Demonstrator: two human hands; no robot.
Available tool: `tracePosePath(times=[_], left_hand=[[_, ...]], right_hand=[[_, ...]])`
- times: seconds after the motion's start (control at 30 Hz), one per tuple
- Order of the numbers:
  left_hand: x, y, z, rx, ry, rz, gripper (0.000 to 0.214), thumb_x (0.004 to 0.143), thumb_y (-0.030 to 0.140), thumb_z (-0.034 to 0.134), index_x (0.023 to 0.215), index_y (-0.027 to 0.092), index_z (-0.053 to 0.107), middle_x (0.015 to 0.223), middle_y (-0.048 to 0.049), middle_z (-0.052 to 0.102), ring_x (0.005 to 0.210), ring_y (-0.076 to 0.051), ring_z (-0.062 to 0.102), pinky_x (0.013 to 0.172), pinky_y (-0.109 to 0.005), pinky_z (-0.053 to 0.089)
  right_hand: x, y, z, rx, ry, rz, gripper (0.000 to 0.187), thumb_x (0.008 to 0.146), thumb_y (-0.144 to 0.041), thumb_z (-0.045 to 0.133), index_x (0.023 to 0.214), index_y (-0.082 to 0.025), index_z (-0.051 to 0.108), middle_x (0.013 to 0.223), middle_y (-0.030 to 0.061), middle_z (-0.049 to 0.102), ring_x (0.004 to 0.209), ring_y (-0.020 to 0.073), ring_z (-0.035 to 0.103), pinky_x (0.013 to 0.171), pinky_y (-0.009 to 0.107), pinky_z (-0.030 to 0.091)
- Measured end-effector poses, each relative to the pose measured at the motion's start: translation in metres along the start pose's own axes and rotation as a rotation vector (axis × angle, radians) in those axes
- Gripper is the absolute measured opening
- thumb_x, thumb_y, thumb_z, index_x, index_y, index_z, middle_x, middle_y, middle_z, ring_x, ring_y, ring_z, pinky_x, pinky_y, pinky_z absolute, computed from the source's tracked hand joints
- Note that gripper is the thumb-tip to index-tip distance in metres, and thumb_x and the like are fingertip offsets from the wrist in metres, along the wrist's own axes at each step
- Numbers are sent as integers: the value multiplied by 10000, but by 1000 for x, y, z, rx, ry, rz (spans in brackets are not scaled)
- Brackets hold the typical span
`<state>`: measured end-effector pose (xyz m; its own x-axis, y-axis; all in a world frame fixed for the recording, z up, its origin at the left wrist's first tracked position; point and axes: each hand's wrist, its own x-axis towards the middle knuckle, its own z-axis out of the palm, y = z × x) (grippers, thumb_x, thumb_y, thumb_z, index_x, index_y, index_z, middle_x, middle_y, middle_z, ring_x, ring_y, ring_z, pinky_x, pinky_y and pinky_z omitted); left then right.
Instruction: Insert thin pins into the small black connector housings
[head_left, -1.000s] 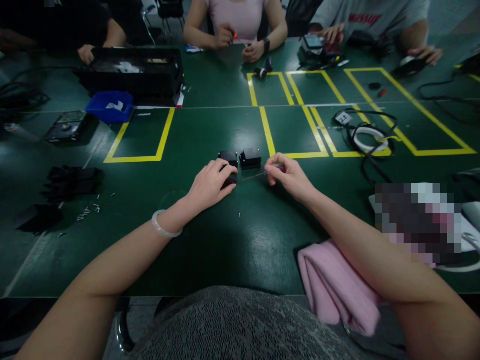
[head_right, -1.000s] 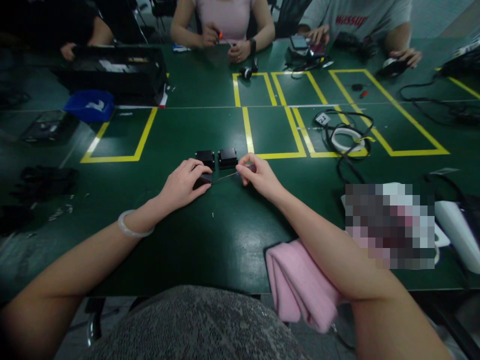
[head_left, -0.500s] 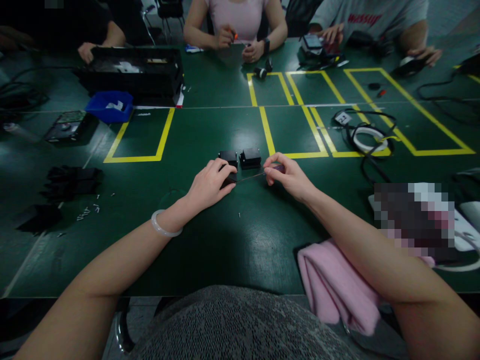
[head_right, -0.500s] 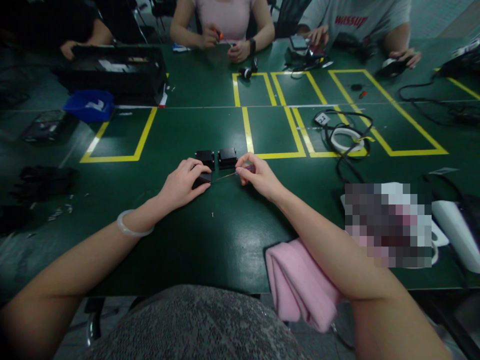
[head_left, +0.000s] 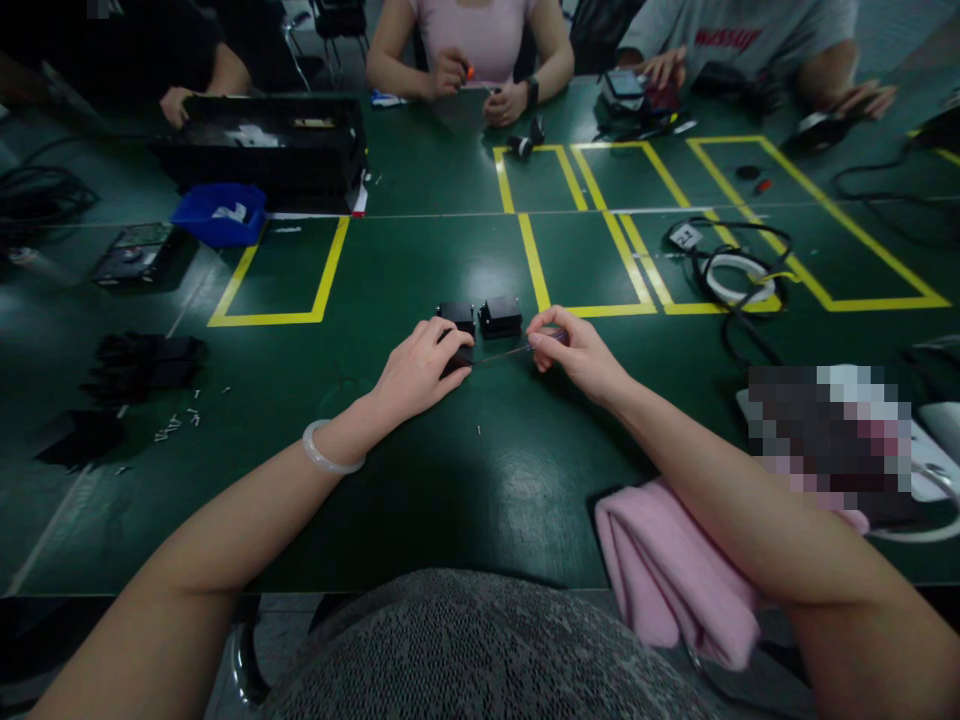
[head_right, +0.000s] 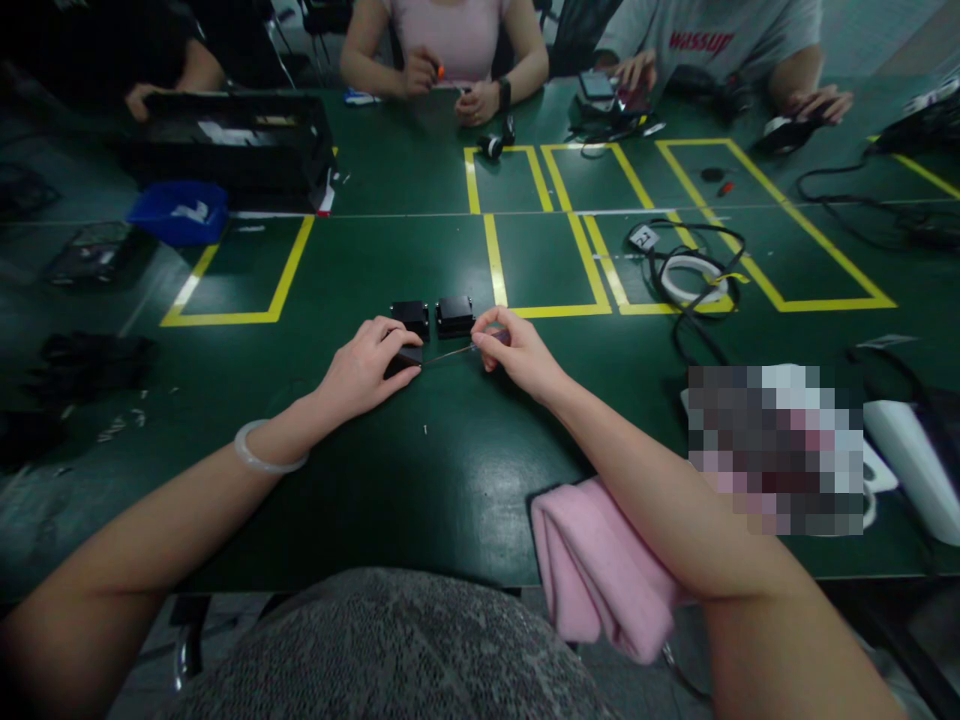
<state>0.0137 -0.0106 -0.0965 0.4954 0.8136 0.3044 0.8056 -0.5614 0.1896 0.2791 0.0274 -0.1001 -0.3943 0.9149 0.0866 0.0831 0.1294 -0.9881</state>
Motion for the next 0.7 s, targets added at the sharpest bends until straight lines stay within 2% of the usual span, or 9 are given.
tracePosePath(times=[0.2, 0.43, 0.63, 0.7], left_hand=[[0, 0, -1, -10, -4, 4, 313, 982, 198, 679, 1289, 169, 631, 1288, -145, 652, 1167, -299, 632, 915, -435, 607], [-1, -1, 2, -22, 8, 7, 312, 975, 198, 682, 1282, 186, 628, 1288, -139, 650, 1169, -296, 632, 922, -436, 605], [-1, -1, 1, -14, -4, 1, 314, 982, 212, 681, 1289, 182, 628, 1293, -142, 646, 1167, -295, 632, 914, -427, 601], [-1, -1, 1, -11, -5, 3, 308, 982, 212, 680, 1285, 180, 632, 1291, -142, 647, 1170, -298, 632, 925, -433, 601]], right_hand=[[0, 1, 1, 26, -6, 31, 305, 963, -481, 742, 925, -242, 558, 490, -119, 443, 476, 100, 462, 542, 271, 398], [1, 2, -2, 10, -11, 27, 251, 947, -382, 764, 975, -245, 555, 576, -93, 519, 546, 115, 523, 576, 275, 426], [1, 3, 0, 57, 2, 47, 310, 965, -472, 758, 897, -245, 558, 495, -123, 403, 472, 97, 428, 522, 257, 391], [1, 4, -1, 58, -6, 38, 325, 937, -469, 793, 907, -240, 565, 506, -119, 442, 475, 95, 450, 521, 250, 389]])
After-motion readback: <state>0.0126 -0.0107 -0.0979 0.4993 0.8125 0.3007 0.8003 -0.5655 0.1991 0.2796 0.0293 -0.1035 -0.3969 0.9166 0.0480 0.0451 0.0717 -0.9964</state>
